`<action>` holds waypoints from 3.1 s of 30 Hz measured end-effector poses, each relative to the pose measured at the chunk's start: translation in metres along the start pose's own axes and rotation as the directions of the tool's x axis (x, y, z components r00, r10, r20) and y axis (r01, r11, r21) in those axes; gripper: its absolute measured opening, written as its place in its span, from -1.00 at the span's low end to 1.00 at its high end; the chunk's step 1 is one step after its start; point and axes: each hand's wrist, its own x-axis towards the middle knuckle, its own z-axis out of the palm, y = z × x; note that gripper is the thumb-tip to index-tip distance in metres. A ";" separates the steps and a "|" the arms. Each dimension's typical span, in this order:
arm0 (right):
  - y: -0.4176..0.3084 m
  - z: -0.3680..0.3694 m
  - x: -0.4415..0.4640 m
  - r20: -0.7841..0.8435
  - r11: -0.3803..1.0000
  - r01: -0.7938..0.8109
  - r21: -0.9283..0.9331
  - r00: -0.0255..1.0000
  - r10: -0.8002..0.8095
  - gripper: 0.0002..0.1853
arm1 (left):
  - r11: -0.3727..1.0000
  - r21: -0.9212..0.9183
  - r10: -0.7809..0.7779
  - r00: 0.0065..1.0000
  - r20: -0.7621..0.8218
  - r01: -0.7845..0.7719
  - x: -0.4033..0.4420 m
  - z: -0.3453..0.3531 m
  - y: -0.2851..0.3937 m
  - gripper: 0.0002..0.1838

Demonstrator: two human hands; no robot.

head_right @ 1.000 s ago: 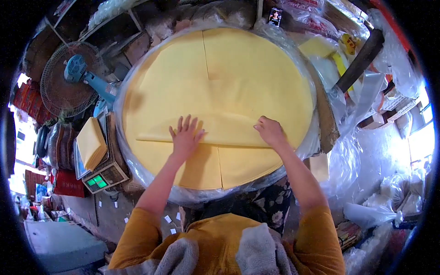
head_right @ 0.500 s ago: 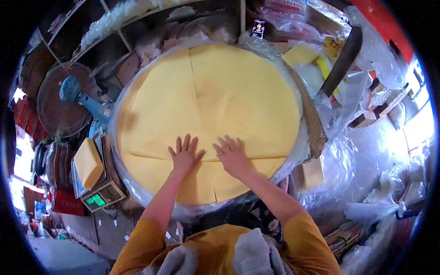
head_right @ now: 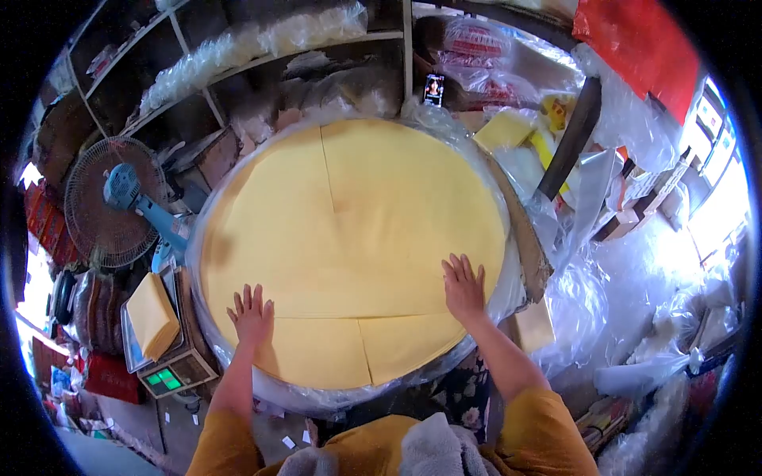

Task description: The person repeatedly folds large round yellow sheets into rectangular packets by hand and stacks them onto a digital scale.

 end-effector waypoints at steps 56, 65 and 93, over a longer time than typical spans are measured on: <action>0.071 -0.024 0.205 0.508 0.997 0.058 0.048 0.858 -0.074 -0.40 | 0.765 -0.290 0.504 0.814 -0.287 -0.576 0.249 0.043 0.018 -0.53; 0.096 -0.036 0.238 0.735 0.999 -0.007 0.043 0.678 -0.027 -0.60 | 0.925 -0.114 0.380 0.871 0.311 -0.363 0.306 -0.009 0.041 -0.22; 0.101 -0.080 0.064 0.307 0.828 0.550 -0.112 0.811 -0.497 -0.39 | 0.831 0.108 0.555 0.820 -0.136 -0.545 0.188 -0.003 -0.019 -0.63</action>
